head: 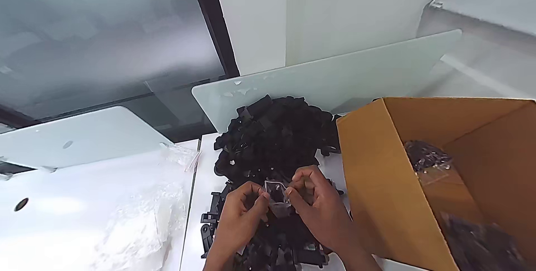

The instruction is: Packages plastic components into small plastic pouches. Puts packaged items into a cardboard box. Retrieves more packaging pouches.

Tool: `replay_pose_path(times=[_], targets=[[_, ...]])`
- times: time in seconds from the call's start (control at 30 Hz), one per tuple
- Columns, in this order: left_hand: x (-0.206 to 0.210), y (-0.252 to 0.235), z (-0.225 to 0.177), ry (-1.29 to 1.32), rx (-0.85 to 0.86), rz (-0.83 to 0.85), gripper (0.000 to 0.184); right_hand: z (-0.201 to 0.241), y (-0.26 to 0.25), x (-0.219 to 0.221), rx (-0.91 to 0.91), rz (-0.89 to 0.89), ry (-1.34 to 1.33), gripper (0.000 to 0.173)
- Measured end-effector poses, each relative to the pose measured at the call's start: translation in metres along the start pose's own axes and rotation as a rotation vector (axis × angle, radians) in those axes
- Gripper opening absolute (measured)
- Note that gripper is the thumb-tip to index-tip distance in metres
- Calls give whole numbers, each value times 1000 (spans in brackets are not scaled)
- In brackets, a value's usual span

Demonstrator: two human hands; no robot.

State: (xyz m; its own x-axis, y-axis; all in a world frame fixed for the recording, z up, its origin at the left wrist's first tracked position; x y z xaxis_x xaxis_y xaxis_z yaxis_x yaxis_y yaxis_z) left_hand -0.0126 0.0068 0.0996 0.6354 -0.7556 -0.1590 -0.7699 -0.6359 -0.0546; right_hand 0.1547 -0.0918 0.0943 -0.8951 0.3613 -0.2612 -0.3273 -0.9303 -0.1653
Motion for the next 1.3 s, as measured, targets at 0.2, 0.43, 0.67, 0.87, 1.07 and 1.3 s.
replay_pose_path(times=[0.2,0.43,0.67,0.87,1.07,1.3], targets=[[18,-13,-5,-796,306,-121,17,16,1,6,50,114,649,28],[32,-12,-8,-840,341,-136,17,10,-12,-3,160,394,358,22],[30,13,11,-241,61,-106,26,-42,-19,14,-48,165,-166,33],[37,15,66,352,-288,186,58,-50,-23,31,61,-70,-741,33],[41,-2,67,779,132,-213,95,-44,-16,34,155,-103,-1183,36],[25,-18,41,829,240,-248,77,-49,-6,42,174,18,-1201,34]])
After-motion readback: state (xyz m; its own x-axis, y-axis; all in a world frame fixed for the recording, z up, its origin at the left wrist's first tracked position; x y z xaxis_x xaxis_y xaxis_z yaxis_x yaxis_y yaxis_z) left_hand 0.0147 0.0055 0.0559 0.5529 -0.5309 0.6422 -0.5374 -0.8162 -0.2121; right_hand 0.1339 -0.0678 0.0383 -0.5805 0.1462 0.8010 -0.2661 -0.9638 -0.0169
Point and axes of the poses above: each hand's wrist, its own y-axis away from the middle knuckle, its own x-axis out of the palm, z = x × y, the point moved 1 cm from there along -y, towards the middle knuckle, and after that the axes turned 10 degrees about z, right-handed, at the moved point
